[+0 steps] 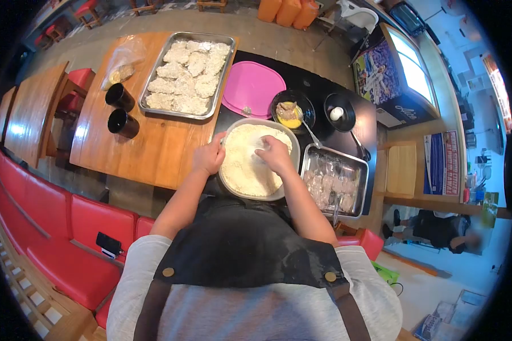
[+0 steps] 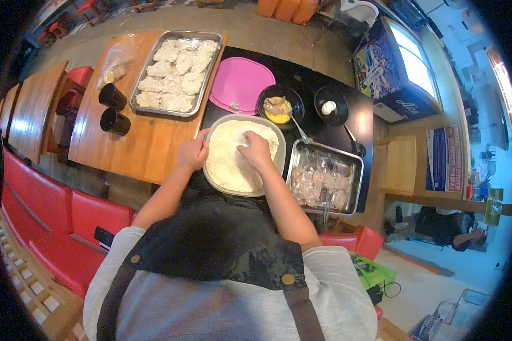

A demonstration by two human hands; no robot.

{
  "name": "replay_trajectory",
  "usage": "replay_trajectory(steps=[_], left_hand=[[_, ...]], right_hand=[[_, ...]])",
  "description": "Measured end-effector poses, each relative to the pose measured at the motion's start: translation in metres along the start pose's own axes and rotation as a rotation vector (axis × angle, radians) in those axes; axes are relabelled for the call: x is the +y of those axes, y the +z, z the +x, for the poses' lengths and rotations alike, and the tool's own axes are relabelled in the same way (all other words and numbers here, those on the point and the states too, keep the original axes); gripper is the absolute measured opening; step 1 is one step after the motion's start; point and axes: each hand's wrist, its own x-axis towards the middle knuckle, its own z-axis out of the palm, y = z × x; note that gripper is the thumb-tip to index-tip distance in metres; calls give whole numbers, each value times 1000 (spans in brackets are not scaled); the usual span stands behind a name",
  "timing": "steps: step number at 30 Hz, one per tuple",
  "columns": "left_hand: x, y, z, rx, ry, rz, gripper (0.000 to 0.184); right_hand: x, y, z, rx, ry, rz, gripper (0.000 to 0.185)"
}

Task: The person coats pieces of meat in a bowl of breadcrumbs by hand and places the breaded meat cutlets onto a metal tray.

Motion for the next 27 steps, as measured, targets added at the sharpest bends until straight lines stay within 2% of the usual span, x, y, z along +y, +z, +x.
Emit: replay_trajectory(steps=[2,5,9,11,14,16,19,22,24,25,27], left_hand=[[-3,0,1,8,0,5,45],[-6,5,-2,40,41,-52,45],[2,3,1,18,16,5,45],[2,-2,-2,2,-4,15,45],[-3,0,0,-20,-9,66,44],[-1,-1,0,0,24,-44,45],[-5,5,1,24,29,-44,45],[-8,7,0,1,24,-75,46],[-7,5,-1,-6,16,-53,45],[-7,5,0,0,23,-32,44],[-6,4,1,-10,26,-26,44]], right_hand=[[-13,-1,9,-96,40,-11,16],[-8,16,27,-166,-78,-119,13],[18,52,36,-294,-60,-122,8],[17,50,42,-431,-53,-285,6],[-5,29,26,-455,-49,-249,6],[12,42,8,-472,-33,-231,6],[16,40,7,-503,-9,-215,4],[21,22,4,-543,19,-205,7],[41,6,-7,-429,92,-231,16],[28,-8,-8,-484,380,-319,32],[46,2,-37,-79,211,-552,51]])
